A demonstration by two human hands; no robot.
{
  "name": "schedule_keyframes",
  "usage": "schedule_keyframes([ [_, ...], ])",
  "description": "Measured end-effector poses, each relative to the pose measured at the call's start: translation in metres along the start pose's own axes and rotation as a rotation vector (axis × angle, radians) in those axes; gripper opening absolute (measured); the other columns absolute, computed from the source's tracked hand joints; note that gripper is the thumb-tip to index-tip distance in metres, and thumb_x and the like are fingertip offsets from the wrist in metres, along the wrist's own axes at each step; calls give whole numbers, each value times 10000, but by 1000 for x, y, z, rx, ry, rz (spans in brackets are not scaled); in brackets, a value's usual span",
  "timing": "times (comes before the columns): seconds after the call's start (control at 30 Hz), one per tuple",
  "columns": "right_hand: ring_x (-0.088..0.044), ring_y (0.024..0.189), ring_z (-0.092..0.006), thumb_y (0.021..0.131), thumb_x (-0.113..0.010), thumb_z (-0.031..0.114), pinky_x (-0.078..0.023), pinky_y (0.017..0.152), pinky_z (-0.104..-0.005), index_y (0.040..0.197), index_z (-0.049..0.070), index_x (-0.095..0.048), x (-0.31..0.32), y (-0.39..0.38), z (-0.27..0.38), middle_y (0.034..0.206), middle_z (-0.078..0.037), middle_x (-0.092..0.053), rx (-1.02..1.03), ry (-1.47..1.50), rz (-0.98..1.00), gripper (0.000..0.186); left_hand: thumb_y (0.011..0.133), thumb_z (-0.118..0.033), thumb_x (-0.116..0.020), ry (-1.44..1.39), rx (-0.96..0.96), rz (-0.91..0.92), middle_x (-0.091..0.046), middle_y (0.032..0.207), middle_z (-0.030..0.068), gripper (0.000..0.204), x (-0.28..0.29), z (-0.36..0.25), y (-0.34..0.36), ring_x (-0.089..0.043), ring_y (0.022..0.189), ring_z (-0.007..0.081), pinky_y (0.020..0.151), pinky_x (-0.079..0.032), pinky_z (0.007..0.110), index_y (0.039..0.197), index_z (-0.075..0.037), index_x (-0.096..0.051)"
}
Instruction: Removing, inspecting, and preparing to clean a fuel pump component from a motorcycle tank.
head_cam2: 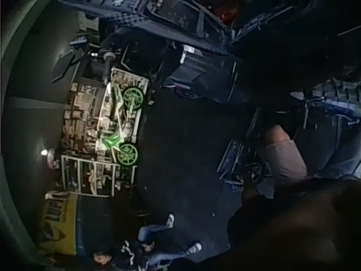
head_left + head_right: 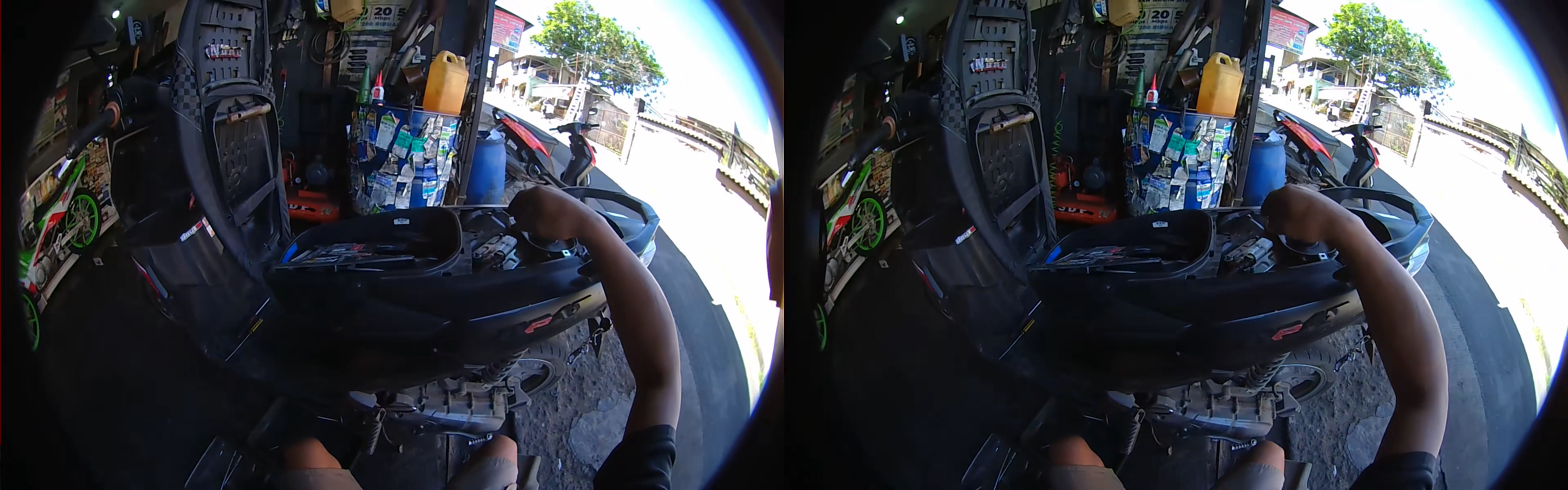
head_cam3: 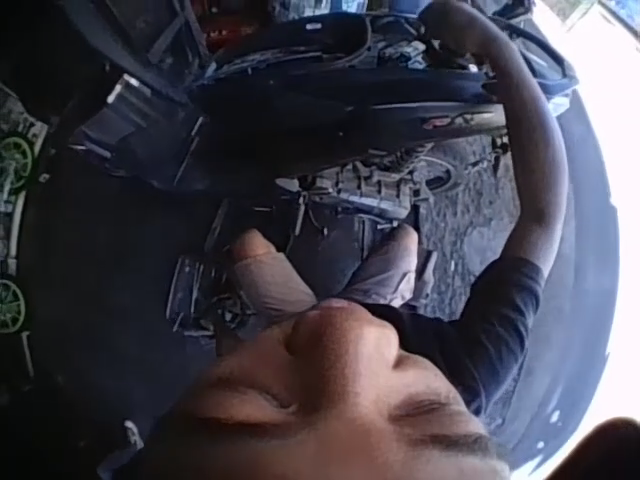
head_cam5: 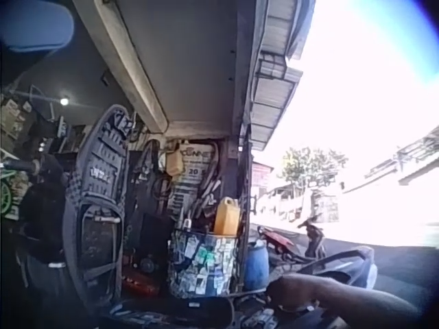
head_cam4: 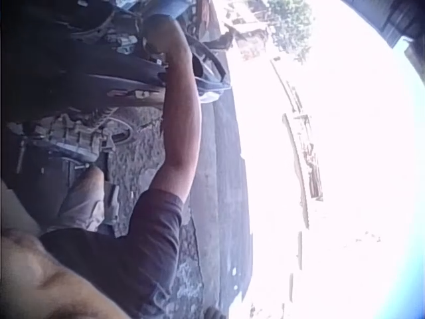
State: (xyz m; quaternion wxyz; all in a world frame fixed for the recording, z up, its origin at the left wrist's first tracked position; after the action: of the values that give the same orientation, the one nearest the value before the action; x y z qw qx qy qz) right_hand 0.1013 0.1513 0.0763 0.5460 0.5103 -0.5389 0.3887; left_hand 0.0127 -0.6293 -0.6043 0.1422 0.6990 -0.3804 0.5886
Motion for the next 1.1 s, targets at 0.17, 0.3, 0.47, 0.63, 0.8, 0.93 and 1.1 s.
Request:
schedule_keyframes([
  [0.17, -635, 1146, -324, 809, -748, 350, -486, 1008, -399, 1275, 24, -631, -15, -6, -27, 1219, -188, -670, -91, 29, 88, 581, 964, -258, -583, -11, -25, -13, -664, 1108, 267, 385, 1, -9, 1, -636, 1024, 403, 915, -483, 454, 1131, 87, -628],
  [0.3, -575, 1232, -339, 765, -787, 442, -445, 1048, -423, 1302, 40, -619, -16, -11, -40, 1291, -203, -627, -144, 41, 84, 691, 957, -256, -584, -220, -210, -218, -662, 1110, 278, 387, 44, -67, -27, -632, 1033, 428, 922, -477, 470, 1116, 94, -633],
  [0.47, -568, 1233, -345, 792, -752, 444, -442, 1053, -424, 1315, 50, -608, -20, -4, -37, 1280, -208, -625, -128, 87, 76, 670, 972, -129, -565, -858, -845, -80, -662, 945, 119, 185, 166, -263, -157, -634, 871, 209, 813, -492, 337, 1012, 34, -642],
  [0.63, -554, 1244, -354, 833, -702, 443, -430, 1064, -426, 1281, 31, -613, -18, -8, -26, 1279, -208, -619, -170, -4, 102, 615, 888, -7, -572, -1089, -1710, 212, -641, 924, 89, 110, 318, -413, -392, -608, 818, 135, 714, -464, 245, 932, 16, -669],
  [0.8, -556, 1242, -352, 852, -684, 445, -431, 1063, -423, 1251, 11, -619, -13, -9, -23, 1276, -208, -620, -252, 101, 101, 592, 804, -59, -671, -524, -2332, 281, -605, 1266, 167, 589, 379, -545, -562, -569, 1191, 306, 1035, -449, 395, 1371, -37, -517],
  [0.93, -612, 1170, -340, 857, -676, 389, -484, 989, -427, 1146, 27, -682, -15, -11, -28, 1202, -202, -662, -266, 81, 53, 463, 772, -168, -696, 79, -2460, 294, -513, 1390, 222, 835, 357, -607, -631, -490, 1287, 354, 1139, -356, 418, 1515, -54, -333],
  [1.1, -654, 1128, -333, 808, -702, 307, -534, 932, -436, 1082, 39, -739, -20, -7, -38, 1178, -186, -690, -250, 45, 69, 385, 682, -159, -748, 628, -2333, 589, -437, 1474, 251, 1034, 322, -625, -667, -403, 1383, 378, 1158, -332, 421, 1561, -49, -215],
])
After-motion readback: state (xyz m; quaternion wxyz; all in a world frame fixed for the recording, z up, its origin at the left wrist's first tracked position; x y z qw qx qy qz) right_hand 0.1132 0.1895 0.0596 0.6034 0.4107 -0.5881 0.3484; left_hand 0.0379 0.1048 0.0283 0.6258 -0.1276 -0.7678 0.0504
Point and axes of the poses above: each hand's wrist, its own y-axis towards the middle knuckle, its own x-axis out of the back of the hand, z = x × y, the point moved 7 cm from there along y, towards the middle knuckle
